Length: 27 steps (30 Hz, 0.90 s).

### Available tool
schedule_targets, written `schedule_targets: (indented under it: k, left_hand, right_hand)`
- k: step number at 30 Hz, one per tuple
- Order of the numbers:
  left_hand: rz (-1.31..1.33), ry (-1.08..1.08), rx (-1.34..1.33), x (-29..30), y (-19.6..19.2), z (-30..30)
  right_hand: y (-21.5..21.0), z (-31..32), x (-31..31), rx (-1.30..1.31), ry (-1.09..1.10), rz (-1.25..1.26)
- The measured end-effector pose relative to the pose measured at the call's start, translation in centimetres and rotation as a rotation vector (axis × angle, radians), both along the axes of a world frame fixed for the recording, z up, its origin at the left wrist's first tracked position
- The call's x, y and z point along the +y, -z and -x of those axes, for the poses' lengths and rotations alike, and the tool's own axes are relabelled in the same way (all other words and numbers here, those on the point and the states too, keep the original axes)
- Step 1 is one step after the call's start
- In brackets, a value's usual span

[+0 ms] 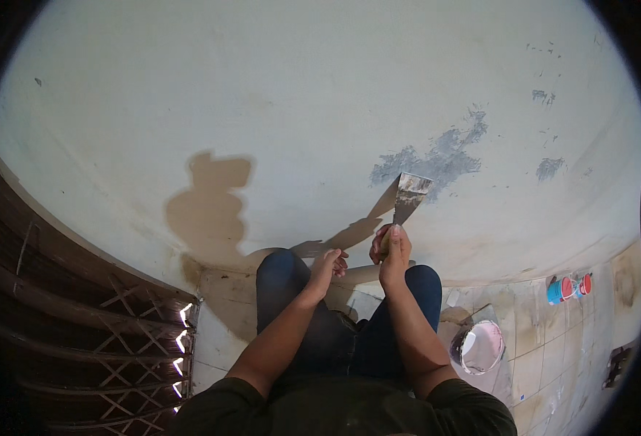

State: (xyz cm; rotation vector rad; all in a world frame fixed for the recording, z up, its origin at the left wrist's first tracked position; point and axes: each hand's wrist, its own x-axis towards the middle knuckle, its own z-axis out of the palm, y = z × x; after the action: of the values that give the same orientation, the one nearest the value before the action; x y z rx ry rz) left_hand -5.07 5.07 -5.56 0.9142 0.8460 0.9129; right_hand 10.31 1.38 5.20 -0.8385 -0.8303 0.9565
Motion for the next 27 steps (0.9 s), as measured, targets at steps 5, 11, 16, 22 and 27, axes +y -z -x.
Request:
schedule_targets:
  k: [5,11,16,22,27]
  left_hand:
    - [-0.001,0.005,0.026,-0.2,0.1,0.0]
    - [0.015,0.011,-0.007,-0.3,0.4,-0.2]
    - [-0.029,0.030,0.010,0.0,1.2,-0.3]
    - [-0.014,0.030,-0.036,-0.3,0.6,-0.3]
    - [0.054,0.025,-0.062,-0.4,1.5,-0.4]
  right_hand:
    - [10.0,0.0,0.8,-0.117,0.072,0.029]
    - [3.8,1.6,0.1,-0.060,0.015,0.038]
    - [-5.3,2.0,-1.3,-0.093,-0.054,-0.017]
    - [-0.2,1.0,-2.4,-0.010,-0.122,0.213]
    - [-0.4,2.2,-6.2,0.244,-0.336,0.365]
